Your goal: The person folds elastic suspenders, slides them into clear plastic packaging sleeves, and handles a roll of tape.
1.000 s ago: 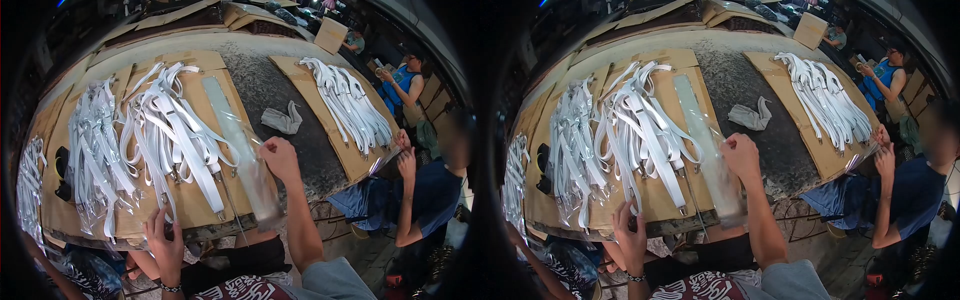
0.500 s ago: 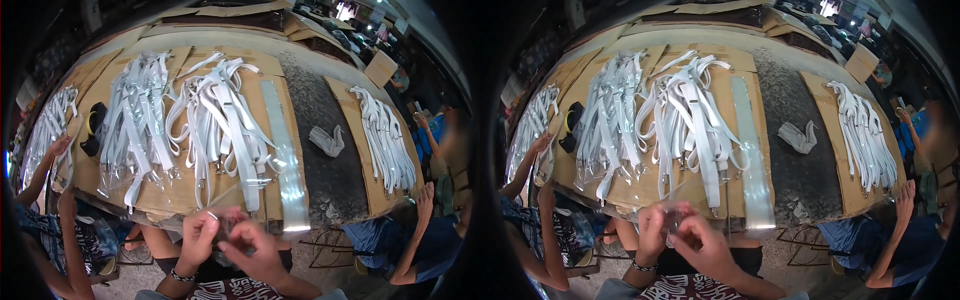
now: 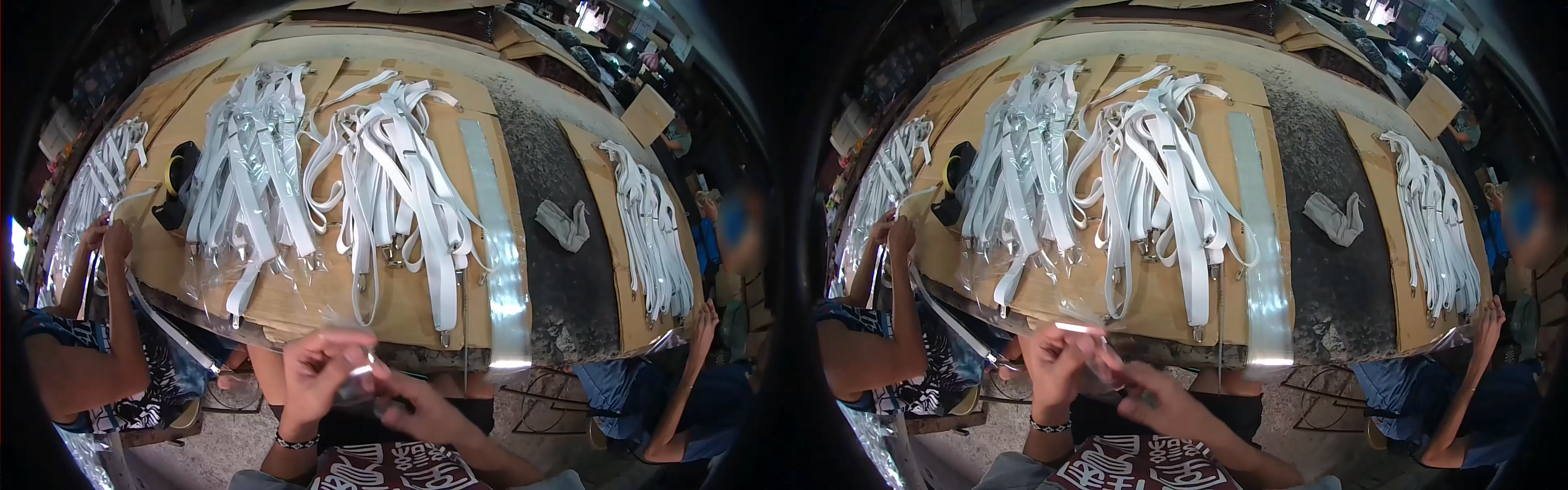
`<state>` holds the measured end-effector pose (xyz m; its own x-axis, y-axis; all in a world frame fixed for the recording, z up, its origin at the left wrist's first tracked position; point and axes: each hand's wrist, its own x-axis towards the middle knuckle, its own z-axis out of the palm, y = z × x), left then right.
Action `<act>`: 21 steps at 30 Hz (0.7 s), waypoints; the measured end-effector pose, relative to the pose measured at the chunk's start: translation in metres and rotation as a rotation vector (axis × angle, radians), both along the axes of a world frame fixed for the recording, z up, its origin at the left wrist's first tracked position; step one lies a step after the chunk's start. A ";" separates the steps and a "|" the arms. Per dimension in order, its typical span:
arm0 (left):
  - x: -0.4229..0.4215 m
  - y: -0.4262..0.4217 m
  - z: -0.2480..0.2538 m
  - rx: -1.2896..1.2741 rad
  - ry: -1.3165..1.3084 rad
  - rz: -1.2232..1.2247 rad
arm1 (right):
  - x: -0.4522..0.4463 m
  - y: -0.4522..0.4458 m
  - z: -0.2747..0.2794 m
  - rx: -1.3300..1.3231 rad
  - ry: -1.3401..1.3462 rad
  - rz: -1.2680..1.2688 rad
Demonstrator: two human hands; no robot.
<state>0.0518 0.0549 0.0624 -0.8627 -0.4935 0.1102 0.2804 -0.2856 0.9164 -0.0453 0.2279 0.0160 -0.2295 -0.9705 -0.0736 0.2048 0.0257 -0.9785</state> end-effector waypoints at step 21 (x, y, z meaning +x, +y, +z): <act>0.014 0.031 -0.054 -0.612 -0.320 -0.589 | -0.045 -0.008 0.037 -0.019 -0.255 -0.696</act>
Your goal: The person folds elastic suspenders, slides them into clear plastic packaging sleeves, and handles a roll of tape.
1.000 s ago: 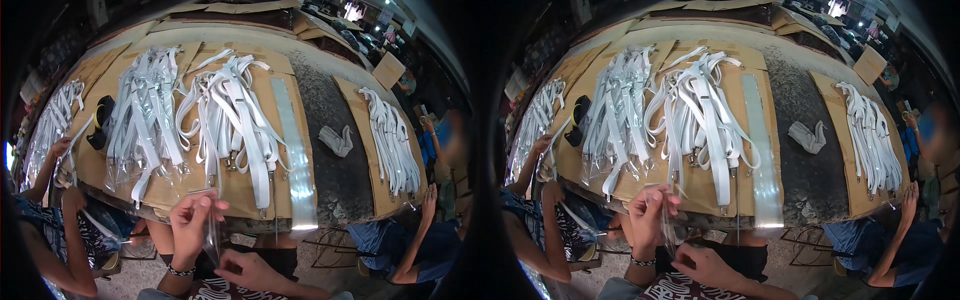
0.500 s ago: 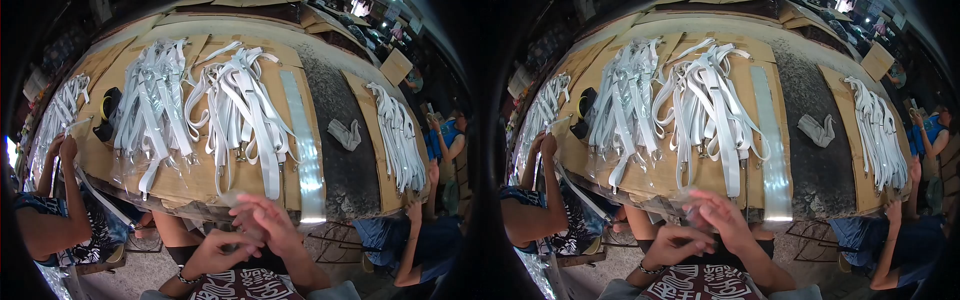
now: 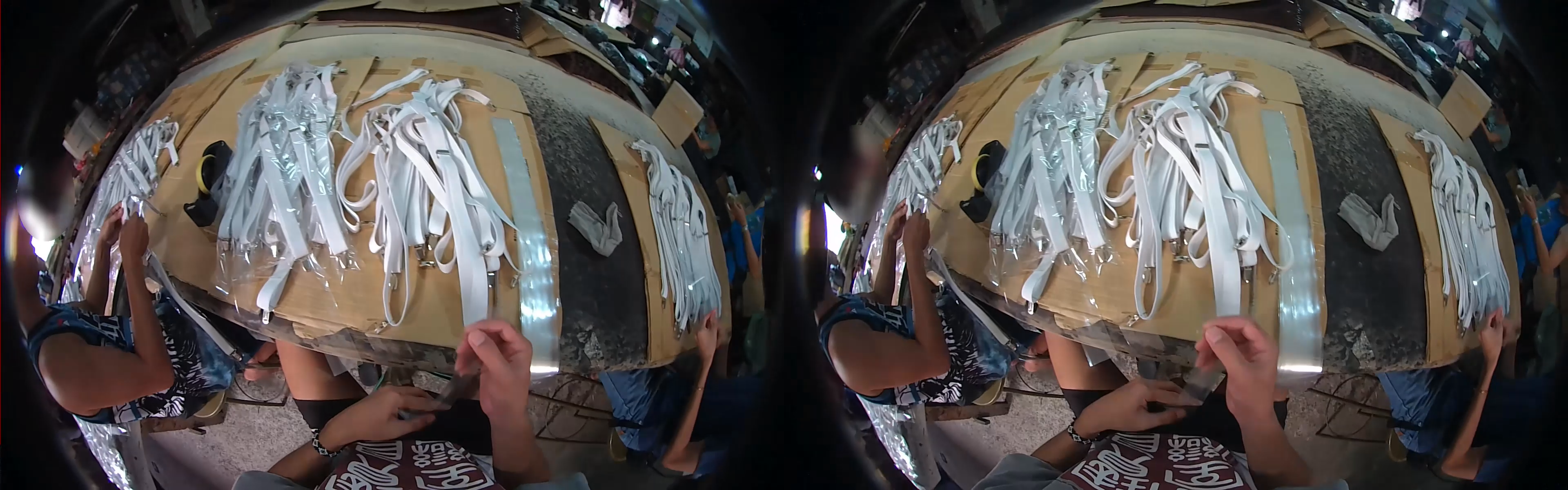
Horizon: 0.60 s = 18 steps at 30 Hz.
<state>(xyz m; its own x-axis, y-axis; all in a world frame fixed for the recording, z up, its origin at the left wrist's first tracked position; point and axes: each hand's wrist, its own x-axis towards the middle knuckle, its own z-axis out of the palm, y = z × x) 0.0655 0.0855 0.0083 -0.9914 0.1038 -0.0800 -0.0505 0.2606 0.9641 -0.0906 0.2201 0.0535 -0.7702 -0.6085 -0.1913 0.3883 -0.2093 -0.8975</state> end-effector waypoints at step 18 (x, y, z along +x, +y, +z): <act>-0.026 -0.004 0.037 0.149 0.150 0.486 | 0.025 0.012 -0.001 0.265 0.439 0.175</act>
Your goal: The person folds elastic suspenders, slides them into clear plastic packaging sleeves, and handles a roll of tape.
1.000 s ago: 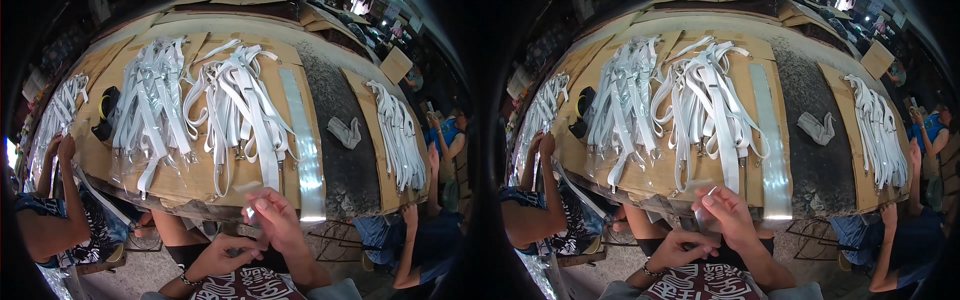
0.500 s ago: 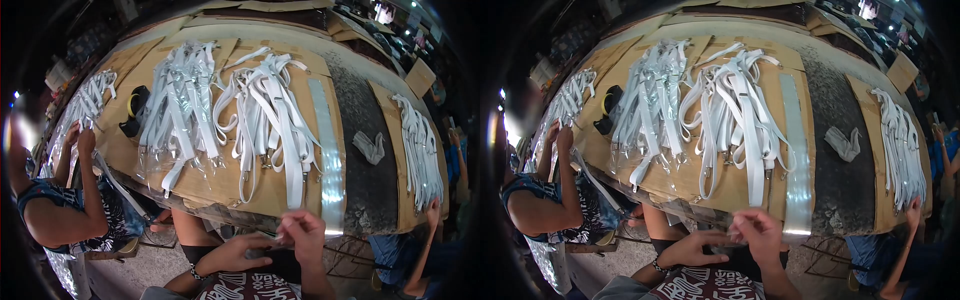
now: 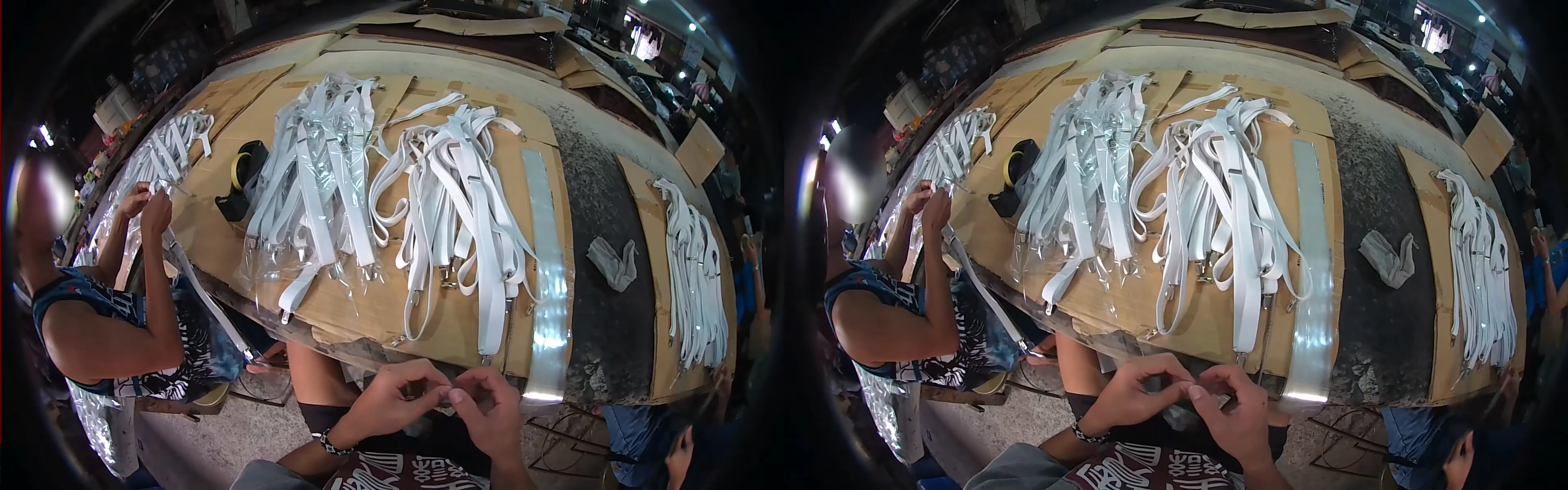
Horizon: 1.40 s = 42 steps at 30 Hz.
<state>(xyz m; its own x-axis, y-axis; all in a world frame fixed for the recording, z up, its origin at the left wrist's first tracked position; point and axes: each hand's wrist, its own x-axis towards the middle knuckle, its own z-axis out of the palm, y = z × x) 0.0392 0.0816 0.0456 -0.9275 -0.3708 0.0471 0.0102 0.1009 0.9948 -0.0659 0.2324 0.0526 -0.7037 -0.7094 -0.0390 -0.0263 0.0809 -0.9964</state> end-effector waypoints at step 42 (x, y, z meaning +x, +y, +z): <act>0.015 -0.024 -0.005 0.060 -0.068 -0.223 | 0.002 -0.012 -0.020 -0.058 -0.152 0.170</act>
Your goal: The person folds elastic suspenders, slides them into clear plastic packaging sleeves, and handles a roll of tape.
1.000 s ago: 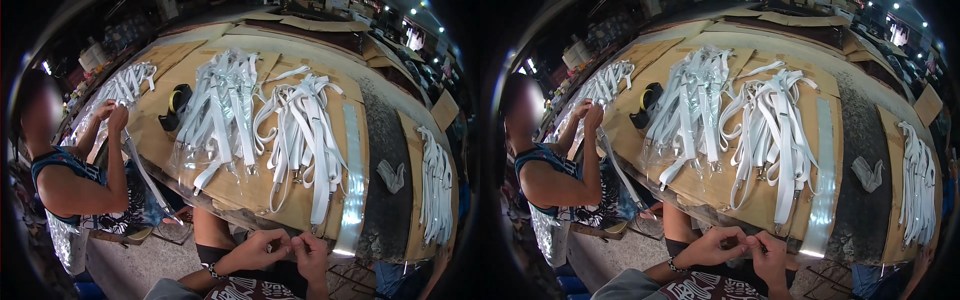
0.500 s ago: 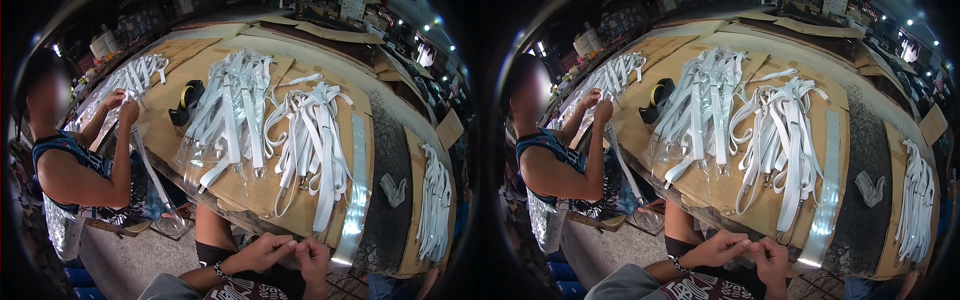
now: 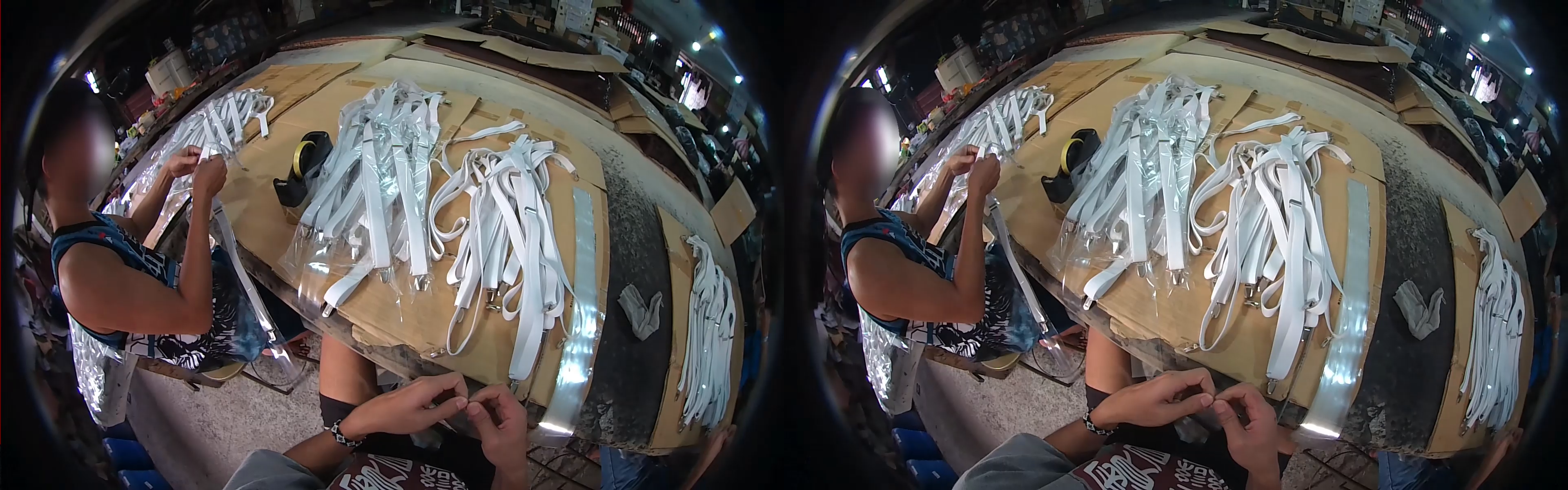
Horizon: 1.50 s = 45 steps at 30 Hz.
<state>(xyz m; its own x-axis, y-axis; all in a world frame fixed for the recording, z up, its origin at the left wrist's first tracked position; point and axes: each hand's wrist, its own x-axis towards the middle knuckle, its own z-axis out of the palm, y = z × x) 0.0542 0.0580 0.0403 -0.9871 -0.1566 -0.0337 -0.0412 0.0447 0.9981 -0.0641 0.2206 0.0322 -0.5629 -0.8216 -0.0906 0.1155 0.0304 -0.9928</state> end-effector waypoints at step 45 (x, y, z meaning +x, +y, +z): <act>-0.007 0.025 -0.021 0.325 0.021 0.305 | 0.001 0.000 -0.009 -0.084 -0.071 -0.066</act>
<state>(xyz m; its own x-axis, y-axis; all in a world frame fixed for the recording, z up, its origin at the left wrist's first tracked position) 0.0468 0.0825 0.0193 -0.8983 -0.4254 -0.1102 0.0162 -0.2825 0.9591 -0.0632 0.2207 0.0228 -0.6103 -0.7896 -0.0644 0.1848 -0.0628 -0.9808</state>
